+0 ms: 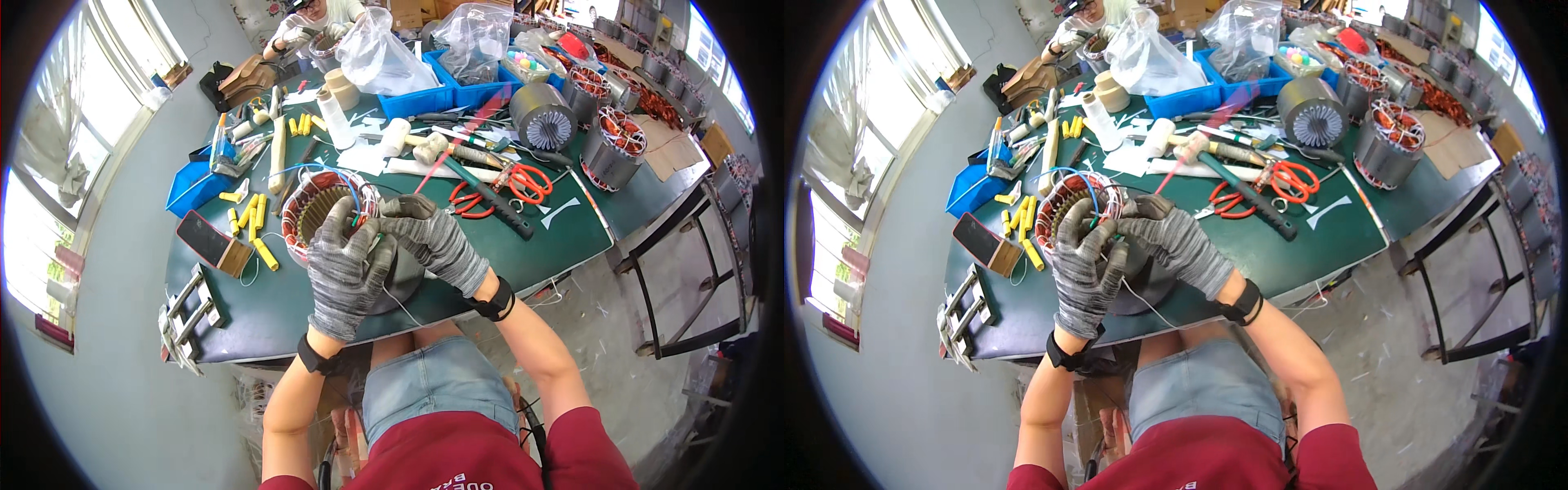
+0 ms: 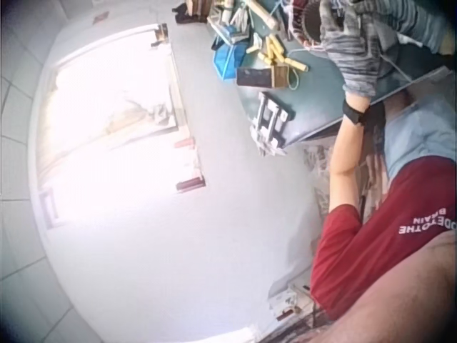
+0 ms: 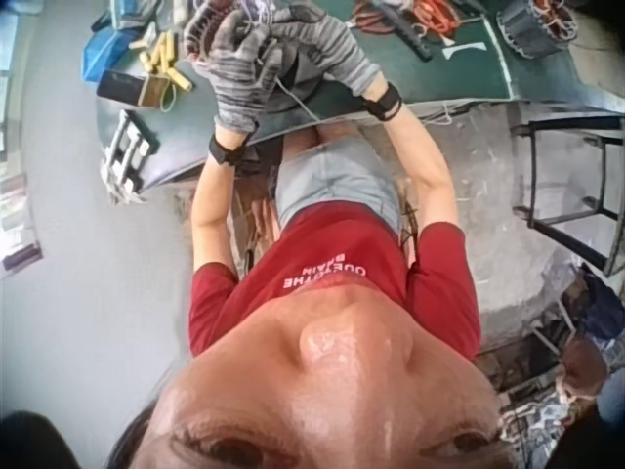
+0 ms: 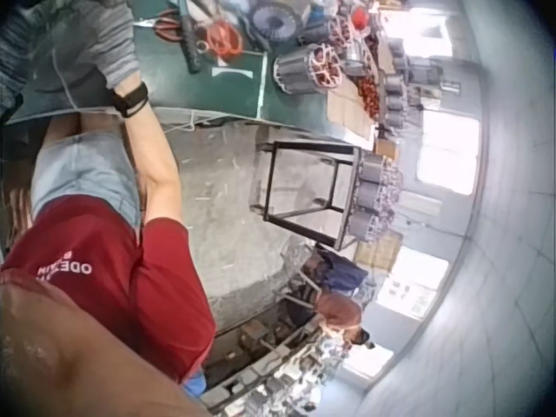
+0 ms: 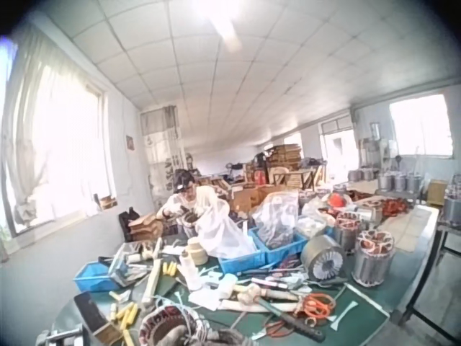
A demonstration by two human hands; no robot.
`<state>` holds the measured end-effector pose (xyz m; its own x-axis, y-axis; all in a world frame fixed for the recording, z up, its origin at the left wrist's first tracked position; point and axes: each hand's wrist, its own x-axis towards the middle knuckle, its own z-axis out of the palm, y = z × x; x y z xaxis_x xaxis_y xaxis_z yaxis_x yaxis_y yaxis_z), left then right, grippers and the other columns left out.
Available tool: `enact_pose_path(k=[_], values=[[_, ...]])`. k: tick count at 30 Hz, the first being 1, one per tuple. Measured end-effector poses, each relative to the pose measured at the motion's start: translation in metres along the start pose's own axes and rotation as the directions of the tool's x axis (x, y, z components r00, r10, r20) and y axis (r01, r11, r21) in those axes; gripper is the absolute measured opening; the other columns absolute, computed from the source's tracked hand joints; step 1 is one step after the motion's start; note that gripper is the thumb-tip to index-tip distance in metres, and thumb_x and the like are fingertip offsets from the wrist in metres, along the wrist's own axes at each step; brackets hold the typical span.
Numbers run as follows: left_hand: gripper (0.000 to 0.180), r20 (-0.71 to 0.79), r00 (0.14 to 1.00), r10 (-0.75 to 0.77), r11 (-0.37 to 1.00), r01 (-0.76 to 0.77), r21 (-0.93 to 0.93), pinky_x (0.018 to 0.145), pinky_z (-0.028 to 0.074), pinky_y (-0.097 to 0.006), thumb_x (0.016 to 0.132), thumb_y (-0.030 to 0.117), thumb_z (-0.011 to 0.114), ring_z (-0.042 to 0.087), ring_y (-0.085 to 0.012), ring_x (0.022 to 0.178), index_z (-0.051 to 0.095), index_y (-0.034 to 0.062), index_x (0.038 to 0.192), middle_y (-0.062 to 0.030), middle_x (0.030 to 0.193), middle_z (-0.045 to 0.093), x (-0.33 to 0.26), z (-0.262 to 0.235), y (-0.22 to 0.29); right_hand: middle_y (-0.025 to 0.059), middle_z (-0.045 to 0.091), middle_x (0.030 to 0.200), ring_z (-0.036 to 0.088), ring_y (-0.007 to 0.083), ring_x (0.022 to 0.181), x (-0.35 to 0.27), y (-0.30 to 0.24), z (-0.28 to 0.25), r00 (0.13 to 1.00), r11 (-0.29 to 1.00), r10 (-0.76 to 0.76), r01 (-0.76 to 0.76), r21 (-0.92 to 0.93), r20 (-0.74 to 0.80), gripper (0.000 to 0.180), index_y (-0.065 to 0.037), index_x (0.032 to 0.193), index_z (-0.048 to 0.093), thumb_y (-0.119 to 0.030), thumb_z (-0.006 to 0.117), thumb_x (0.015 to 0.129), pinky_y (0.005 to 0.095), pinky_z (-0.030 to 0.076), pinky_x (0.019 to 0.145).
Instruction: Connecting and securing wires on a motor stator using thread and scissors.
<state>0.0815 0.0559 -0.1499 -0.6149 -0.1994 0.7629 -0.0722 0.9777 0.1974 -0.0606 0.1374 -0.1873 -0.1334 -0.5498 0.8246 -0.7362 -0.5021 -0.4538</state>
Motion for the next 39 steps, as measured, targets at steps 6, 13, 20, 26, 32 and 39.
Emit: enact_pose_path(k=[6,13,20,26,32,39], values=[[0.024,-0.113,0.992,-0.061,0.997,0.056,-0.053,0.074,0.047,-0.039,0.066,0.008,0.068,0.058,-0.031,0.085,0.058,0.0029,0.087,-0.0194,0.112,0.053,-0.008,0.015,-0.012,0.0094,0.058,0.104,0.053,0.0289,0.101,0.003,0.002,0.005,0.995,0.998,0.067,-0.068,0.011,0.07,0.03,-0.011,0.104,0.059,-0.007,0.061,0.075,0.0381,0.041,0.09],[0.021,-0.167,0.986,-0.022,0.999,0.029,0.037,0.066,0.047,-0.036,0.062,0.006,0.069,0.057,-0.0242,0.078,0.055,0.0048,0.077,-0.0154,0.114,0.053,-0.018,0.019,-0.025,0.0033,0.057,0.089,0.056,0.0124,0.078,0.03,0.047,-0.069,0.977,0.98,0.123,-0.093,-0.174,0.172,0.017,-0.004,0.101,0.056,-0.013,0.054,0.086,0.0268,0.047,0.071],[0.027,-0.178,0.982,-0.063,0.982,0.093,0.164,0.071,0.046,-0.035,0.063,0.008,0.074,0.051,-0.0269,0.092,0.061,0.0118,0.087,-0.0151,0.118,0.046,-0.032,0.025,-0.024,0.0141,0.062,0.083,0.06,0.0227,0.074,0.061,0.233,-0.144,0.795,0.648,0.607,-0.498,-0.577,-0.005,0.018,-0.004,0.09,0.064,-0.004,0.052,0.077,0.0327,0.047,0.069],[0.035,-0.13,0.979,-0.158,0.986,0.163,0.03,0.059,0.039,-0.034,0.057,0.013,0.078,0.053,-0.0221,0.074,0.063,0.0177,0.088,-0.0067,0.091,0.051,-0.037,0.014,-0.026,0.0066,0.062,0.086,0.055,0.0178,0.076,0.077,0.335,-0.097,0.375,0.386,0.919,-0.798,-0.462,0.121,0.015,-0.002,0.091,0.064,-0.009,0.051,0.084,0.0288,0.046,0.066],[0.03,-0.099,0.991,-0.092,0.995,0.087,-0.046,0.057,0.04,-0.031,0.054,0.017,0.08,0.055,-0.0189,0.066,0.064,0.019,0.08,-0.0028,0.084,0.047,-0.034,0.009,-0.036,0.0078,0.061,0.086,0.053,0.0163,0.071,0.075,0.346,-0.09,0.339,0.361,0.932,-0.86,-0.36,0.126,0.014,-0.003,0.091,0.064,-0.012,0.055,0.085,0.0288,0.047,0.063],[0.026,-0.088,0.996,-0.016,0.999,0.02,0.047,0.056,0.041,-0.031,0.056,0.021,0.078,0.055,-0.0176,0.066,0.063,0.0214,0.077,-0.0016,0.083,0.044,-0.032,0.011,-0.041,0.0045,0.054,0.06,0.045,0.0137,0.045,0.082,0.348,-0.092,0.278,0.312,0.95,-0.808,-0.5,0.144,0.021,-0.007,0.083,0.064,-0.019,0.047,0.087,0.0283,0.037,0.044]])
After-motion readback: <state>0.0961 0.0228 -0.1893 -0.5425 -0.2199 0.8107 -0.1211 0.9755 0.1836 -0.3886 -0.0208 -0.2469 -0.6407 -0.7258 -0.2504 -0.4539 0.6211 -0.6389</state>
